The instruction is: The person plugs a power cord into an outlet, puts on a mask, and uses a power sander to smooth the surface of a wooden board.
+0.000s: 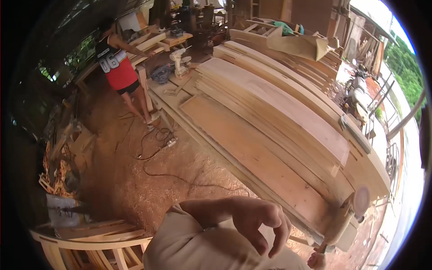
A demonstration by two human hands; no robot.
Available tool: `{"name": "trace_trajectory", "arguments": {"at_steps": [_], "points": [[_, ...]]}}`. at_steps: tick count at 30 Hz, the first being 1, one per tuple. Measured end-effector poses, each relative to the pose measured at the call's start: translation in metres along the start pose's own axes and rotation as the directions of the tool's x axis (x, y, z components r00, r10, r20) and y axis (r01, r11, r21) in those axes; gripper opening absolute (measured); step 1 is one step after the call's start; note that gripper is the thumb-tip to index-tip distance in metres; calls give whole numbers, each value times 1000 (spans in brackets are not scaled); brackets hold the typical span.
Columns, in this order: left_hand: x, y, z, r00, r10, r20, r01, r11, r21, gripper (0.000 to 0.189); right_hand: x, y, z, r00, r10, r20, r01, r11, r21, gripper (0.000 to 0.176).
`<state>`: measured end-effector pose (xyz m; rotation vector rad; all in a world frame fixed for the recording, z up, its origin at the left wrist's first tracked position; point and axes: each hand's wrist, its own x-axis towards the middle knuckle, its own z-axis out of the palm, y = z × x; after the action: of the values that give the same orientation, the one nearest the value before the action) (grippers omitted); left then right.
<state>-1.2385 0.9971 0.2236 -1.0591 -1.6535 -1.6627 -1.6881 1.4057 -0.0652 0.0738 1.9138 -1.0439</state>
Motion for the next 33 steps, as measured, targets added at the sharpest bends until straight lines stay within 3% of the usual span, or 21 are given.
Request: {"name": "trace_trajectory", "arguments": {"at_steps": [2, 3, 4, 5, 6, 7, 10, 14, 16, 17, 19, 20, 21, 22, 23, 24, 25, 26, 30, 31, 33], "points": [[0, 27, 8, 997, 68, -34, -73, 984, -160, 66, -9, -9, 25, 987, -23, -160, -2, 988, -156, 46], [0, 39, 8, 996, 70, 49, -62, 988, -142, 16, -13, -13, 37, 976, -36, -214, -10, 978, -210, 47], [0, 42, 11, 996, 73, 44, -66, 989, -131, 16, -23, -19, 54, 964, -57, -261, -15, 963, -268, 48], [1, 39, 18, 985, 169, -21, -170, 970, -174, 12, -28, -24, 66, 953, -71, -294, -29, 947, -321, 49], [1, 40, 23, 962, 258, -92, -273, 938, -216, 30, -17, -16, 68, 940, -101, -324, -24, 932, -361, 51], [10, 71, -15, 963, 108, 247, -76, 988, -135, 26, -55, -46, 106, 928, -128, -349, -28, 911, -410, 52], [-10, 92, -13, 976, -14, 219, 42, 992, -123, 24, -16, -23, 88, 892, -198, -406, -48, 853, -520, 55], [-18, 110, -24, 964, 73, 256, -4, 966, -257, 30, -9, -21, 99, 854, -272, -444, -67, 788, -612, 60], [-32, 119, -34, 919, 30, 393, 12, 994, -105, 29, -6, -16, 103, 840, -289, -459, -87, 764, -639, 62], [-38, 126, -36, 920, 33, 391, 15, 993, -119, 29, -5, -14, 104, 833, -300, -464, -91, 754, -650, 64], [-51, 139, -35, 998, -35, 54, 34, 999, 18, 40, -3, -11, 105, 821, -321, -471, -102, 730, -675, 66], [-52, 142, -31, 998, -35, 44, 35, 999, 7, 40, -2, -9, 103, 818, -331, -470, -101, 722, -684, 67], [-52, 145, -27, 922, -16, -388, 50, 996, 76, 39, 1, -6, 102, 813, -341, -471, -102, 714, -692, 68], [-50, 147, -20, 667, 28, -745, 99, 987, 126, 41, 6, -5, 100, 811, -360, -462, -91, 702, -706, 70], [-51, 153, -16, 655, 7, -756, 105, 989, 100, 41, 6, -1, 97, 809, -370, -457, -93, 687, -721, 71], [-52, 164, -13, 615, -258, -745, 18, 950, -313, 41, 5, 6, 91, 807, -378, -454, -96, 675, -732, 72], [-52, 172, -11, 595, -499, -630, -94, 735, -671, 41, 9, 14, 83, 808, -393, -440, -90, 656, -750, 73], [-43, 179, -8, 569, -541, -619, -112, 695, -710, 41, 10, 16, 80, 807, -414, -421, -74, 635, -769, 74], [-2, 179, -4, 635, -405, -658, 116, 892, -437, 42, 70, 63, 13, 792, -498, -354, 4, 584, -812, 79], [0, 172, -4, 664, -390, -638, 141, 903, -406, 42, 95, 68, -5, 868, -209, -451, -179, 715, -676, 85], [7, 150, -1, 733, -382, -562, 162, 901, -402, 42, 26, 29, 47, 821, -495, -284, 31, 536, -844, 88]]}}
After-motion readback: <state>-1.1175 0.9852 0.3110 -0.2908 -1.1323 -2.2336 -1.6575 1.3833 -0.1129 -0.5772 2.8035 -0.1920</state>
